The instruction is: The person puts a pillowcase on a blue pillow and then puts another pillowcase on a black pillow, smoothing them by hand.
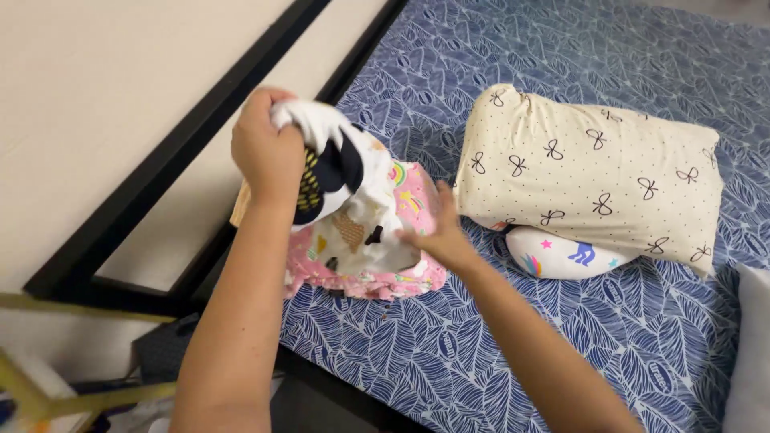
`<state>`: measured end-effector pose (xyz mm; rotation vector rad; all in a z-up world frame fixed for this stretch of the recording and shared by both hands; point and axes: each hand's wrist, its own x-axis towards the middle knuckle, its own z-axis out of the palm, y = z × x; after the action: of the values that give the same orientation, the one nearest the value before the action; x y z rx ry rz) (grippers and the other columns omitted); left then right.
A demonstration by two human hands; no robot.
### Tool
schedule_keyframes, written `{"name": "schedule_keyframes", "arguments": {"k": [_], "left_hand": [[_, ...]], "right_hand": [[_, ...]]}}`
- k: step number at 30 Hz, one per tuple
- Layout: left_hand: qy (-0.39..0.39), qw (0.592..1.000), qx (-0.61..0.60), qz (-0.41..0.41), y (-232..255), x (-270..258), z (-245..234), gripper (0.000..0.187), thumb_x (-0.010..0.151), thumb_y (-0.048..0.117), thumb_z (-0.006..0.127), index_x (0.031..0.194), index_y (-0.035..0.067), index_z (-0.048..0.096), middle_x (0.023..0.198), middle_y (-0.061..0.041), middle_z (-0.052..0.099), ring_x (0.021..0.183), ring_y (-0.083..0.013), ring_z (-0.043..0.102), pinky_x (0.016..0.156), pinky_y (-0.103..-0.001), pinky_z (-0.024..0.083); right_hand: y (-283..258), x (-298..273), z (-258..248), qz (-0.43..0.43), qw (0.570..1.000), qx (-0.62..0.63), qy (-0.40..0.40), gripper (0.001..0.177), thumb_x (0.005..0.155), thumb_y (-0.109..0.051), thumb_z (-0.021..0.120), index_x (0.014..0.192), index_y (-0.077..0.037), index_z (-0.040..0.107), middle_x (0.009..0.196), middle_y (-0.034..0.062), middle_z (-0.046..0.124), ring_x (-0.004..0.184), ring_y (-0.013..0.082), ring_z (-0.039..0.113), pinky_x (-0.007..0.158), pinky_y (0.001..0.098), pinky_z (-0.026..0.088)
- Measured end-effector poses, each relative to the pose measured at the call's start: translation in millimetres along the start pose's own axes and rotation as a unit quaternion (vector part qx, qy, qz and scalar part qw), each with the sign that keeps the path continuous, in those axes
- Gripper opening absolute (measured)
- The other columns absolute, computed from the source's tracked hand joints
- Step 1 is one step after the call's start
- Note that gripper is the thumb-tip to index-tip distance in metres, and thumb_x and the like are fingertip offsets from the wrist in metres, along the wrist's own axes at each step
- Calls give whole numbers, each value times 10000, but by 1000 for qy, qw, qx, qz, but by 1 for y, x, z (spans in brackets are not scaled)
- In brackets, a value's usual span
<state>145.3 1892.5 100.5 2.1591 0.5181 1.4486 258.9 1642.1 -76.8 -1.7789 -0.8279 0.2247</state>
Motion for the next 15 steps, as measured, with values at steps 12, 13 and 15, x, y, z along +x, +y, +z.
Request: {"name": "schedule_keyframes", "arguments": {"k": [12,13,15], "left_hand": [[114,953,41,277,64,50,-86,418,764,-128,539,1141,28,631,1055,-138,703,956,-386,676,826,-421,548],[113,953,38,278,64,46,-85,418,764,-128,539,1141,28,631,1055,-138,703,956,-386,676,826,-421,548],[53,976,35,210,65,37,-78,343,808,-102,584,1090,84,640,1054,-94,715,975,-353,703,843,-418,556]], "right_hand": [[-131,56,-92,-208,922,-180,271,435,881,-15,689,1311,-73,646,1185,199,726,1099,380,689,922,421,539],[-140,53,-102,-206,922,-182,273,435,881,-15,689,1311,-73,646,1185,199,726,1099,380,689,922,421,539],[-151,55,-119,-84,951,-260,148,275,938,-50,680,1209,-96,676,1123,179,726,1086,395,677,893,453,520]]}}
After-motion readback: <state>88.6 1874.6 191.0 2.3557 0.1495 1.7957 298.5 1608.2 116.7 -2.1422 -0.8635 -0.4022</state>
